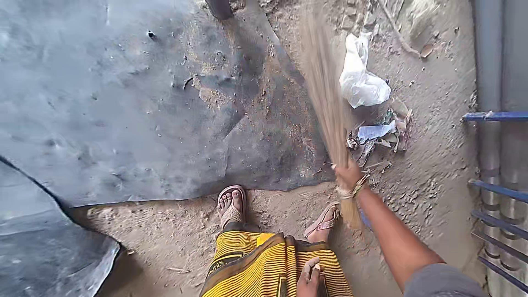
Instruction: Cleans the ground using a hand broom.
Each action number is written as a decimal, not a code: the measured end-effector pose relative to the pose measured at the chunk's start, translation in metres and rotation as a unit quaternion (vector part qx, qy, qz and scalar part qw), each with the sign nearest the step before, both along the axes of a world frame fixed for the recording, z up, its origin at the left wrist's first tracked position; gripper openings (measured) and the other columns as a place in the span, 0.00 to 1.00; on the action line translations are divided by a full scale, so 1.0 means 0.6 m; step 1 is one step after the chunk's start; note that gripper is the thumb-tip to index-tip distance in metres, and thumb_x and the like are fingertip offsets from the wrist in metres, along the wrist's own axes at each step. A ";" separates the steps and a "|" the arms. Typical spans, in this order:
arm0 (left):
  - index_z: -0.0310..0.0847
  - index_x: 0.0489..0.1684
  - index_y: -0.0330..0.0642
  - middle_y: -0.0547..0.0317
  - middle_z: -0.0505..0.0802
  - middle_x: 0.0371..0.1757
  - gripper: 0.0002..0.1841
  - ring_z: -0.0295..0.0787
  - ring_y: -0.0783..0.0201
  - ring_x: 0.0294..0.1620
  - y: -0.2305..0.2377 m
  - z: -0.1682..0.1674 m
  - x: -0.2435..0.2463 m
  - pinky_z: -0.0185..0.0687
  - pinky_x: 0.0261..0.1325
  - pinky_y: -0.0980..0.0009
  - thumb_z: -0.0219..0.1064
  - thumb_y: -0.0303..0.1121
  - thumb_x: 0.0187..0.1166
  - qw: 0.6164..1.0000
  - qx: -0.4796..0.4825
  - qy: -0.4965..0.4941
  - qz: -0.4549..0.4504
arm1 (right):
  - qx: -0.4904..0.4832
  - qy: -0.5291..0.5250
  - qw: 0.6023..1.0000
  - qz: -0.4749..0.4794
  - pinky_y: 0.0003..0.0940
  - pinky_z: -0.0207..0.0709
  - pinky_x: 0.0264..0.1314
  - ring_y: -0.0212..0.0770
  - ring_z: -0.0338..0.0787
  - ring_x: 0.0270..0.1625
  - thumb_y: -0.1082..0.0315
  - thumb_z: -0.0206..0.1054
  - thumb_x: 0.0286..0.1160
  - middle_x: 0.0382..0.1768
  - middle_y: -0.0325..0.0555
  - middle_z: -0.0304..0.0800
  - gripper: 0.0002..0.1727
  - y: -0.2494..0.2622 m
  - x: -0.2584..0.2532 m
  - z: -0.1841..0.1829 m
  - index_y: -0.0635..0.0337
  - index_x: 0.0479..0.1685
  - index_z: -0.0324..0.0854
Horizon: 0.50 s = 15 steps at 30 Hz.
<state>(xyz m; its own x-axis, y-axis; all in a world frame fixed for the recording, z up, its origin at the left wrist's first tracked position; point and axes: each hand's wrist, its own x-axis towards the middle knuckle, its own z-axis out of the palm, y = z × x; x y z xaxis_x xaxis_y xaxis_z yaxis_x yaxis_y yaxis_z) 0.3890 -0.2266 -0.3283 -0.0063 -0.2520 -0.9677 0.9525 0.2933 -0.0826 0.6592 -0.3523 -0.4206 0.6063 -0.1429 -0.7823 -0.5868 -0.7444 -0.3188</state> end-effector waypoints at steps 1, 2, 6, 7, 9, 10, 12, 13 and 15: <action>0.74 0.74 0.30 0.41 0.89 0.61 0.18 0.90 0.58 0.53 0.003 -0.002 0.000 0.83 0.59 0.61 0.50 0.28 0.93 1.000 0.002 -0.001 0.008 | 0.050 -0.025 0.998 -0.041 0.41 0.86 0.42 0.43 0.88 0.35 0.69 0.66 0.80 0.41 0.57 0.86 0.29 0.002 0.037 0.022 0.73 0.77 0.67; 0.74 0.74 0.30 0.42 0.89 0.60 0.18 0.90 0.59 0.53 0.006 -0.001 -0.003 0.84 0.59 0.62 0.50 0.28 0.93 1.000 -0.001 0.001 0.015 | 0.104 -0.047 0.990 -0.081 0.34 0.86 0.35 0.36 0.86 0.29 0.69 0.62 0.84 0.38 0.48 0.85 0.28 0.003 0.070 0.043 0.68 0.81 0.62; 0.72 0.76 0.29 0.41 0.89 0.60 0.19 0.91 0.60 0.49 0.015 -0.004 0.000 0.85 0.56 0.63 0.48 0.29 0.94 1.000 -0.005 0.001 0.031 | 0.208 -0.041 0.959 -0.188 0.34 0.87 0.36 0.35 0.89 0.33 0.66 0.54 0.88 0.44 0.43 0.86 0.30 0.013 0.109 0.046 0.54 0.87 0.50; 0.71 0.76 0.29 0.42 0.89 0.60 0.19 0.90 0.61 0.47 0.016 -0.005 0.002 0.84 0.54 0.63 0.47 0.30 0.94 0.999 -0.006 0.000 0.033 | 0.164 -0.053 0.966 -0.190 0.36 0.87 0.37 0.38 0.88 0.33 0.68 0.60 0.86 0.45 0.48 0.86 0.33 0.020 0.097 0.029 0.57 0.87 0.53; 0.71 0.76 0.29 0.40 0.88 0.61 0.19 0.89 0.59 0.49 0.023 -0.002 0.002 0.83 0.55 0.62 0.47 0.30 0.95 0.999 -0.010 0.003 0.037 | 0.060 -0.068 0.979 -0.183 0.43 0.85 0.42 0.46 0.88 0.37 0.71 0.67 0.79 0.55 0.62 0.84 0.43 0.045 0.070 0.000 0.59 0.93 0.47; 0.70 0.77 0.28 0.38 0.88 0.61 0.20 0.89 0.57 0.50 0.026 -0.001 0.004 0.83 0.57 0.60 0.46 0.30 0.95 0.999 -0.014 0.001 0.039 | 0.026 -0.076 0.979 -0.186 0.44 0.85 0.44 0.49 0.89 0.40 0.72 0.69 0.79 0.60 0.66 0.82 0.46 0.060 0.061 -0.007 0.58 0.95 0.44; 0.69 0.78 0.27 0.37 0.88 0.62 0.20 0.90 0.56 0.51 0.032 0.000 0.011 0.83 0.58 0.60 0.45 0.30 0.95 0.999 -0.019 -0.006 0.040 | 0.008 -0.113 0.971 -0.211 0.45 0.86 0.51 0.52 0.89 0.50 0.74 0.68 0.78 0.75 0.69 0.74 0.50 0.089 0.048 -0.015 0.55 0.97 0.38; 0.69 0.78 0.27 0.37 0.88 0.61 0.21 0.89 0.57 0.50 0.035 0.000 0.014 0.83 0.57 0.60 0.45 0.30 0.95 0.999 -0.017 -0.008 0.043 | 0.011 -0.141 0.965 -0.221 0.44 0.86 0.53 0.53 0.89 0.53 0.74 0.68 0.78 0.79 0.70 0.69 0.51 0.100 0.046 -0.019 0.54 0.98 0.37; 0.68 0.78 0.27 0.38 0.88 0.61 0.21 0.89 0.57 0.49 0.042 0.001 0.018 0.83 0.57 0.60 0.44 0.30 0.95 0.998 -0.016 -0.001 0.057 | 0.025 -0.193 0.954 -0.230 0.45 0.86 0.57 0.53 0.89 0.59 0.74 0.68 0.78 0.86 0.68 0.60 0.53 0.118 0.052 -0.019 0.50 0.98 0.34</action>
